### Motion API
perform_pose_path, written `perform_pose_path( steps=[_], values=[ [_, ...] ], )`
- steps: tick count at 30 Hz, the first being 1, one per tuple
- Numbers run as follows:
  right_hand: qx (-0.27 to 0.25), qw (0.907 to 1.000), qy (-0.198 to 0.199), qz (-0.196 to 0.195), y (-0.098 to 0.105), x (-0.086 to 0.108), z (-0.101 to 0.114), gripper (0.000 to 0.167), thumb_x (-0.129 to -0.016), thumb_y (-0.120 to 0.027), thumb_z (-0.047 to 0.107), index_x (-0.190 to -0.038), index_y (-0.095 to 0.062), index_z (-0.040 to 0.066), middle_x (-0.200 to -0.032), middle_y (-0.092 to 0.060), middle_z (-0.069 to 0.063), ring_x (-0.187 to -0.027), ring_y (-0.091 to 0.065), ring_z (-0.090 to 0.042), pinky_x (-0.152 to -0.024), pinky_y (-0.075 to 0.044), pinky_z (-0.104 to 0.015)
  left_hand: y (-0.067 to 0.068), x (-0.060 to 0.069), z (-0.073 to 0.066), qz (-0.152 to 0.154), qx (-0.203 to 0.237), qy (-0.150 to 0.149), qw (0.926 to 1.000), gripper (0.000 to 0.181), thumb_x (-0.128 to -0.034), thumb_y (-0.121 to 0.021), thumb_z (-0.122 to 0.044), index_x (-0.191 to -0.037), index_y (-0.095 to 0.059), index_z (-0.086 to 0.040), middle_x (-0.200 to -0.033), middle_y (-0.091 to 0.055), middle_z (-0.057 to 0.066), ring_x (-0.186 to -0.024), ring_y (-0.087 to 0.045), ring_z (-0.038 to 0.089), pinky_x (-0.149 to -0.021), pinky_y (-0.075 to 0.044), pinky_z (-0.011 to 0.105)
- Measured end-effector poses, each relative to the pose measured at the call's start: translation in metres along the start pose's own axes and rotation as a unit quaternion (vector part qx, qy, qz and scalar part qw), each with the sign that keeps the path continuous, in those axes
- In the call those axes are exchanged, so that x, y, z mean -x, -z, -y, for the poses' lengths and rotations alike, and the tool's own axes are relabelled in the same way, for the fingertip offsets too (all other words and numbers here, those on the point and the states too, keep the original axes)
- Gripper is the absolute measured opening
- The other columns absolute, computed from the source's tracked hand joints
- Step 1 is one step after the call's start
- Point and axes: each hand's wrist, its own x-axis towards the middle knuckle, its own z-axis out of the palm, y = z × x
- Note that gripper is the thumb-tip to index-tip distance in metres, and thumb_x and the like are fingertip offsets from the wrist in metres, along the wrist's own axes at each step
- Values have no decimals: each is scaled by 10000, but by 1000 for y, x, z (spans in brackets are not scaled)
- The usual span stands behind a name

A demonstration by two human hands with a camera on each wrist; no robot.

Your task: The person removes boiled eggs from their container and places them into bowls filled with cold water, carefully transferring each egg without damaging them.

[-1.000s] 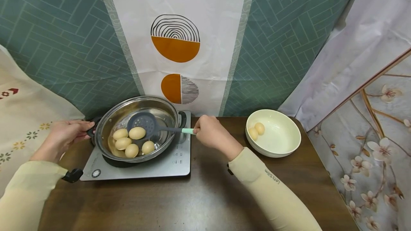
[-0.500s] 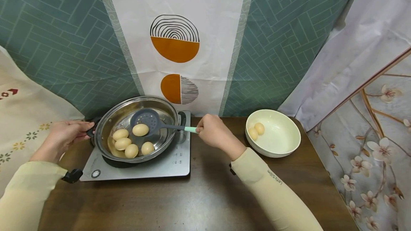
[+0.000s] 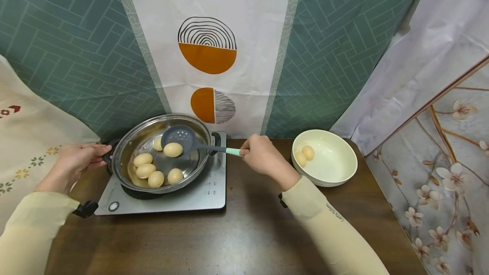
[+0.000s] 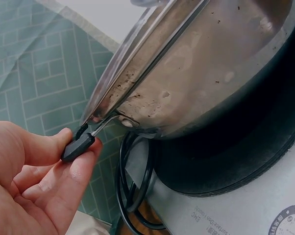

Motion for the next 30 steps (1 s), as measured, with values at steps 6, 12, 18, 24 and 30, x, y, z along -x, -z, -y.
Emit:
perform_pose_path(
  steps=[6, 12, 18, 24, 30],
  values=[
    [-204, 9998, -54, 34, 2, 1, -4, 148, -899, -593, 112, -821, -718, 108, -777, -674, -10, -620, -489, -149, -495, -394, -210, 5, 2, 3, -71, 95, -6, 9999, 118, -859, -685, -278, -741, -686, -270, -683, -652, -123, -638, -633, 25, -642, -599, 215],
    [-312, 9994, -144, 55, 7, 4, -11, 152, -909, -588, 127, -817, -708, 109, -769, -654, -24, -607, -488, -158, -488, -383, -222, 5, 3, 4, -24, 88, -62, 9999, 102, -852, -691, -290, -751, -705, -299, -713, -654, -163, -629, -648, 29, -630, -600, 225],
    [-302, 9994, -160, 15, 17, 11, -21, 154, -926, -575, 154, -863, -708, 107, -797, -657, -35, -662, -529, -180, -519, -411, -246, 1, 0, 1, -10, 133, -126, 9998, 89, -853, -691, -282, -766, -704, -266, -715, -656, -140, -625, -641, 27, -616, -594, 207],
    [-216, 9996, -140, -120, 34, 20, -35, 185, -945, -552, 169, -924, -708, 71, -813, -674, -47, -681, -566, -176, -531, -442, -252, -1, -1, -1, -125, -22, -62, 9999, 87, -862, -679, -293, -790, -692, -246, -711, -636, -133, -639, -635, 22, -638, -597, 213],
    [-141, 9995, -151, -256, 50, 33, -47, 207, -950, -546, 170, -980, -700, 36, -809, -685, -46, -676, -603, -153, -605, -485, -246, -1, 1, 1, -180, -2, -50, 9998, 108, -861, -682, -264, -754, -691, -273, -710, -638, -145, -631, -639, 30, -630, -599, 225]
  ],
)
